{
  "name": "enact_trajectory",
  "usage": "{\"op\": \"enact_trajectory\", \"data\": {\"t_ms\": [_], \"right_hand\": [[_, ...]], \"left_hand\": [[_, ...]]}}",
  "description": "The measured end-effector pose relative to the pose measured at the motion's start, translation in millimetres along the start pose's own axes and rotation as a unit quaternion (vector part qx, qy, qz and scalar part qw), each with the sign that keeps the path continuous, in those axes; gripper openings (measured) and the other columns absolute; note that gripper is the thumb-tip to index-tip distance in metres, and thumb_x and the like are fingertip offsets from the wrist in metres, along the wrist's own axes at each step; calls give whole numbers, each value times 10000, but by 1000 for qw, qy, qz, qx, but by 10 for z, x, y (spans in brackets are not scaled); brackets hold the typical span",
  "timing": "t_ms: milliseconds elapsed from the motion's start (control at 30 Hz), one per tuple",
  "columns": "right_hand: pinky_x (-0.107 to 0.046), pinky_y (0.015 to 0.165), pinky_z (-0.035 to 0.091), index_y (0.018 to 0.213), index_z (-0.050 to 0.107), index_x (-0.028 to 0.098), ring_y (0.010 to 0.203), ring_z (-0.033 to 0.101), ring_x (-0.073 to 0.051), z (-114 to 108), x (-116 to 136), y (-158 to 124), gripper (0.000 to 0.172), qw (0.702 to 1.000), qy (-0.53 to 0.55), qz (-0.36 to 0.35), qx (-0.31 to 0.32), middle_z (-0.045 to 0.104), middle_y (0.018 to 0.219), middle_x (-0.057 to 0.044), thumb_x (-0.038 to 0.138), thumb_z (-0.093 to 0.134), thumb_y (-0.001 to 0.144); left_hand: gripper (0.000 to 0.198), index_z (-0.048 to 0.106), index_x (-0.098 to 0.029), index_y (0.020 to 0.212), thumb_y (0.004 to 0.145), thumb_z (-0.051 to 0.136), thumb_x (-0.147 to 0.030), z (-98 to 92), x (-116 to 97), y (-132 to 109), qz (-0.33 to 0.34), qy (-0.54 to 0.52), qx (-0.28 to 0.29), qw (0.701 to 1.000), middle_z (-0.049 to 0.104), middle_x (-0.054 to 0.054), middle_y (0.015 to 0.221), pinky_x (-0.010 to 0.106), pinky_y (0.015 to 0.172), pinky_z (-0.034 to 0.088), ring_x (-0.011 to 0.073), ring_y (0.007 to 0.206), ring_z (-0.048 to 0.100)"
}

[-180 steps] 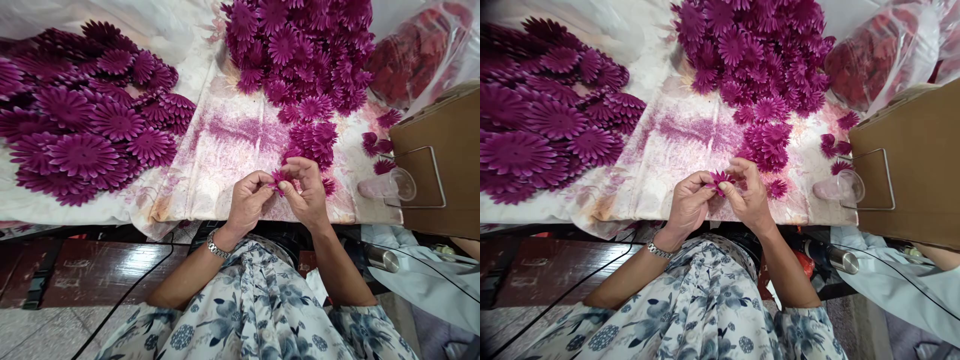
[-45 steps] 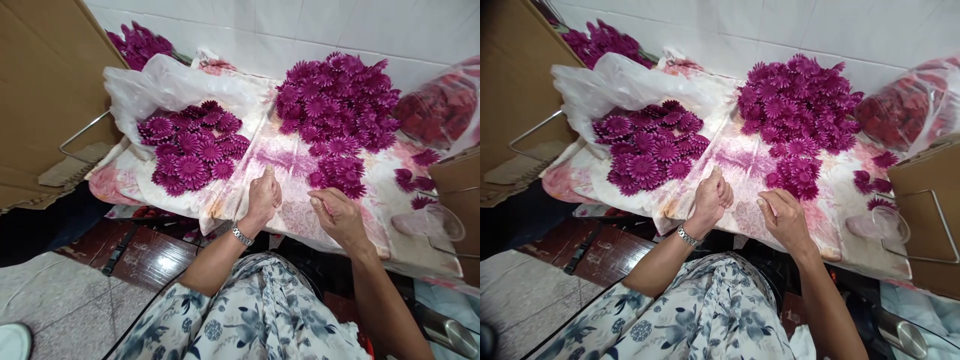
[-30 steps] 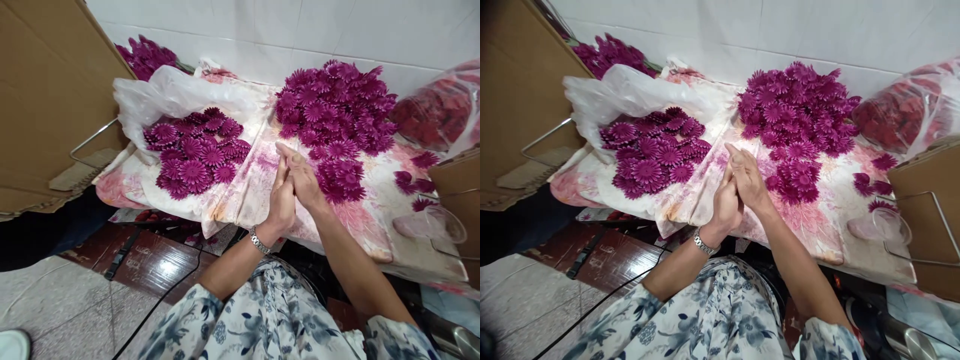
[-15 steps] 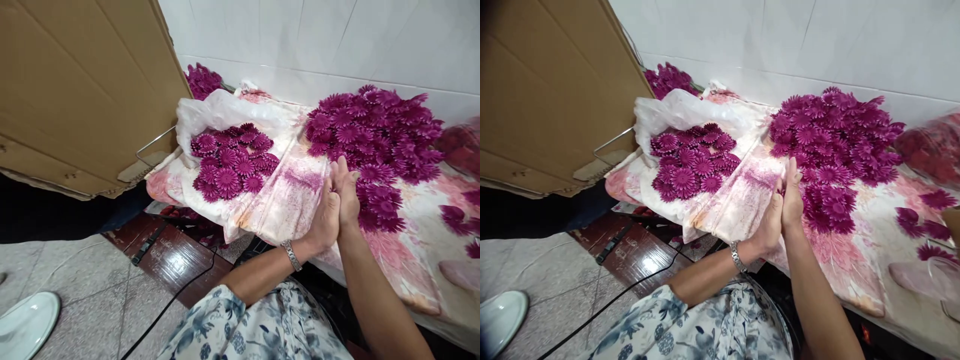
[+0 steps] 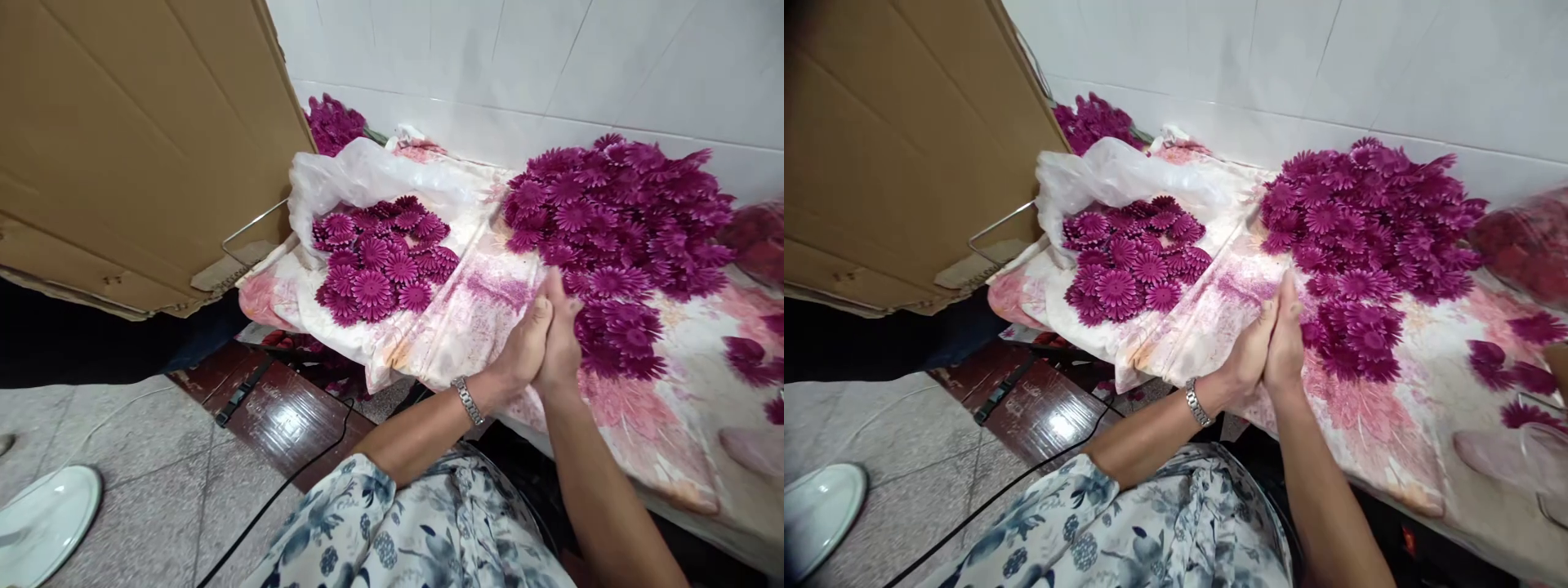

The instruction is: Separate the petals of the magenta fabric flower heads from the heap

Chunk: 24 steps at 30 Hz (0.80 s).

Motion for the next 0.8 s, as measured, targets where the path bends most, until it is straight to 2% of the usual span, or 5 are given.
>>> {"op": "enact_trajectory", "data": {"t_ms": [100, 333, 433, 567, 800], "right_hand": [[-452, 1193, 32, 1447, 214, 284, 1441, 106, -145, -74, -29, 203, 604, 999, 46, 7, -1, 175, 1551, 27, 563, 144, 915], [-484, 1181, 25, 1463, 129, 298, 1447, 87, -163, 111, 115, -295, 680, 1000, -7, -10, 25, 121, 1562, 27, 641, 152, 876], [-478, 1181, 11, 1452, 213, 277, 1444, 108, -177, 46, -11, -42, 661, 999, 7, 52, 7, 179, 1551, 8, 618, 162, 888], [-500, 1179, 69, 1437, 244, 311, 1442, 111, -168, -99, -157, 305, 604, 997, 67, 24, 3, 234, 1532, 35, 578, 136, 907], [-486, 1193, 48, 1466, 69, 334, 1451, 6, -162, 51, 238, -248, 641, 991, -105, -67, 50, 126, 1556, 57, 603, 16, 887]], "left_hand": [[587, 254, -257, 1454, 923, 233, -506, 59, 79, -88, 6, 52, 1, 999, 218, -16, 1544, 337, 1181, 79, 179, 1436, 114], [503, 221, -423, 1429, 930, 190, -482, -85, -72, 166, -22, 52, 0, 998, 313, -122, 1496, 389, 1160, 147, 175, 1420, 183], [508, 269, -352, 1435, 940, 211, -446, -18, -5, 182, 16, 45, -3, 999, 261, -110, 1519, 330, 1165, 89, 155, 1430, 125], [524, 403, -300, 1384, 926, 240, -497, 105, 149, 78, 34, -9, 5, 999, 341, -57, 1492, 333, 1166, 95, 161, 1432, 125], [461, 480, -339, 1326, 896, 368, -461, -20, 28, 228, -34, -76, -42, 996, 499, -37, 1383, 352, 1155, 205, 204, 1424, 181]]}}
Point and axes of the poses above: each hand's wrist, its own y-axis towards the middle knuckle, its own z-axis out of the palm, x = y × z, the point moved 4 cm from there along y, towards the middle knuckle
